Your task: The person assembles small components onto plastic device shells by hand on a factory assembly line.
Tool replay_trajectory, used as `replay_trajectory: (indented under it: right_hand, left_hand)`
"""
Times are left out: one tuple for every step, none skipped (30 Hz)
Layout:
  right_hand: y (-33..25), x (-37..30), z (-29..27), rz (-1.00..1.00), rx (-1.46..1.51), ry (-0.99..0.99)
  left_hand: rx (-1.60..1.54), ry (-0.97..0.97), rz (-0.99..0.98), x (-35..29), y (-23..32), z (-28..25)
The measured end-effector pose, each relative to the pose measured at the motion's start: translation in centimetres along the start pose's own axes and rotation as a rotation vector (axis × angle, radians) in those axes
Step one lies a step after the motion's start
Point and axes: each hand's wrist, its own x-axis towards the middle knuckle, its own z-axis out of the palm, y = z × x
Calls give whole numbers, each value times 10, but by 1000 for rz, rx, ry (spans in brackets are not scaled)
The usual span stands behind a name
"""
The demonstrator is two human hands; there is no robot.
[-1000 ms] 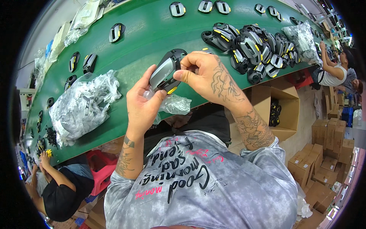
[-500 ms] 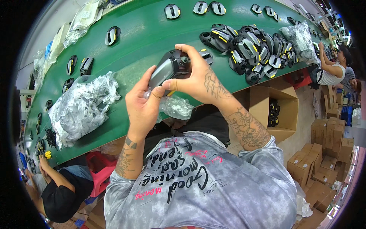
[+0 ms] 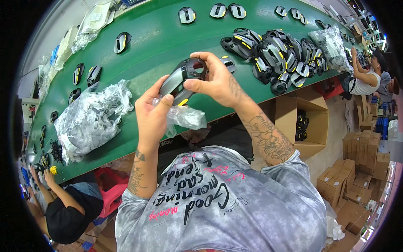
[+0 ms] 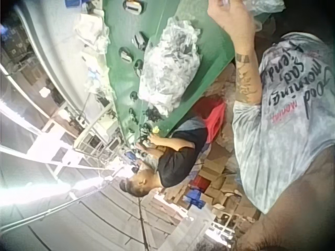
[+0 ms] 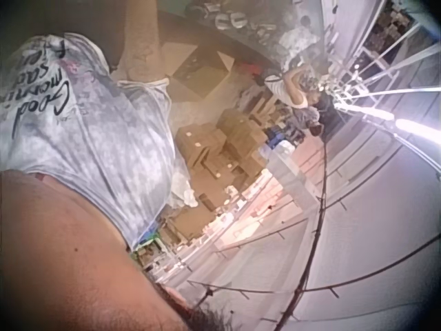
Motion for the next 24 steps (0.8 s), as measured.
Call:
replay_trajectory:
  right_hand:
    - [-4,1,-3,52,137,-62]
    - [-5,0,-3,50,137,-64]
    - [-6,-2,-3,46,150,-67]
    - [-7,-3,-3,41,162,-65]
    - [-7,-4,-3,37,160,-63]
    - [-6,-4,-3,-2,124,-58]
    - [-4,-4,-1,-43,91,-51]
    - [-1,-2,-1,-49,93,-46]
    - [3,0,-1,52,164,-25]
    - [8,4,-1,154,235,-9]
    - [13,9,3,211,186,64]
    - [19,12,7,208,189,63]
    - [23,13,10,235,291,77]
    - [25,14,13,262,393,90]
    - [27,14,18,254,389,116]
    - [32,16,20,256,395,102]
    - [41,18,20,283,416,115]
    - [46,19,19,310,437,127]
    - [47,23,20,305,377,107]
    - [46,26,19,321,179,96]
    - [56,29,19,231,-81,199]
    - [67,34,19,128,-338,302]
    - [66,38,19,127,-286,306]
    - [61,39,20,128,-241,308]
  left_hand:
    - [-141,-4,-30,0,-1,-2]
    - [-140,-3,-27,-1,-1,-3]
    - [-218,-33,-60,-2,-1,-4]
    - [-297,-69,-94,-1,-2,-5]
    - [-297,-73,-91,0,-3,-6]
    - [-250,-77,-76,0,-6,-8]
    - [-200,-83,-63,0,-7,-10]
    - [-195,-90,-60,-1,-9,-10]
    - [30,-66,36,-3,-10,-7]
    - [253,-36,133,-5,-9,-3]
    - [444,-34,233,-5,-7,1]
    - [500,16,238,-8,-2,5]
    - [517,19,252,-7,-6,2]
    - [534,23,265,-5,-12,-3]
    - [536,31,265,-4,-17,-6]
    - [530,23,284,-4,-20,-12]
    - [526,17,302,-4,-23,-18]
    - [537,30,301,-3,-25,-20]
    - [462,-14,99,0,-23,-21]
    - [378,-54,-99,7,-25,-24]
    - [335,48,-92,18,-52,-35]
    - [289,149,-80,37,-82,-50]
    - [154,247,-153,59,-91,-65]
    - [8,344,-221,81,-94,-77]
